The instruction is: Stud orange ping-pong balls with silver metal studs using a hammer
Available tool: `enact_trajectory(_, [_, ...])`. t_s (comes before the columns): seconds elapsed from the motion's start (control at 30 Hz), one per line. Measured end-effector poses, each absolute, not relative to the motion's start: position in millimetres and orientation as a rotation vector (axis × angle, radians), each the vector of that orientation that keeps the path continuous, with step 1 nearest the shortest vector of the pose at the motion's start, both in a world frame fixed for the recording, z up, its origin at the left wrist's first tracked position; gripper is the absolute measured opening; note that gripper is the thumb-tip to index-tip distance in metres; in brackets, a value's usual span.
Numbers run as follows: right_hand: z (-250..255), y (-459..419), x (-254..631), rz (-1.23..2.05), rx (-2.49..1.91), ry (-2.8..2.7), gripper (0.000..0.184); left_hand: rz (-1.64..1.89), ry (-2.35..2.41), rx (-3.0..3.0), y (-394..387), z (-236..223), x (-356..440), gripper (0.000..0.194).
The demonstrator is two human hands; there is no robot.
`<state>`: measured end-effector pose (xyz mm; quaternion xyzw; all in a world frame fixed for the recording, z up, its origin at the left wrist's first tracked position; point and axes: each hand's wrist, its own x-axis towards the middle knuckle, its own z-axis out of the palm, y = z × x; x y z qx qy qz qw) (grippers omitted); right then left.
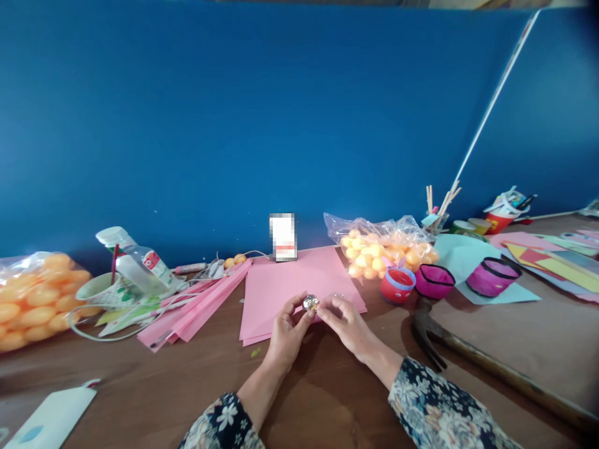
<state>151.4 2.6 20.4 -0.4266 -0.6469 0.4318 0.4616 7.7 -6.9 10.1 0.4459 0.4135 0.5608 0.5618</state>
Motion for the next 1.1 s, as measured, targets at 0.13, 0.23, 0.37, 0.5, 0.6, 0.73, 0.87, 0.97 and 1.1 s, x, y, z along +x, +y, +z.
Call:
enact_trajectory(0.13, [19.1, 3.7, 151.2, 1.056, -1.047, -1.590, 0.021, 1.324, 0.958, 1.068, -6.2, 8.7, 7.4, 0.044])
enact_trajectory(0.23, [18.9, 3.9, 150.8, 1.063, -1.041, -1.586, 0.019, 1.318, 0.954, 1.065, -6.2, 7.6, 7.3, 0.045])
enact_trajectory(0.37, [19.0, 3.5, 150.8, 1.062, -1.052, -1.583, 0.018, 1.317, 0.944, 1.062, -6.6, 6.0, 7.4, 0.045])
enact_trajectory(0.5, [19.9, 3.3, 150.9, 1.075, -1.046, -1.579, 0.018, 1.312, 0.942, 1.066, -6.4, 5.7, 7.7, 0.045])
enact_trajectory(0.6, [20.7, 3.1, 151.1, 1.087, -1.045, -1.575, 0.018, 1.318, 0.946, 1.074, -6.5, 6.7, 7.8, 0.044])
enact_trajectory(0.73, [21.2, 2.6, 151.1, 1.100, -1.050, -1.562, 0.019, 1.312, 0.945, 1.069, -7.0, 7.3, 7.7, 0.044])
enact_trajectory(0.87, [20.6, 2.6, 150.4, 1.120, -1.038, -1.549, 0.019, 1.311, 0.954, 1.065, -7.4, 7.5, 7.9, 0.045])
enact_trajectory(0.97, [19.9, 2.6, 150.2, 1.146, -1.016, -1.544, 0.019, 1.310, 0.962, 1.066, -7.3, 8.6, 8.5, 0.046])
enact_trajectory(1.1, [19.8, 2.1, 150.6, 1.117, -1.027, -1.547, 0.020, 1.320, 0.950, 1.070, -6.7, 9.7, 8.9, 0.045])
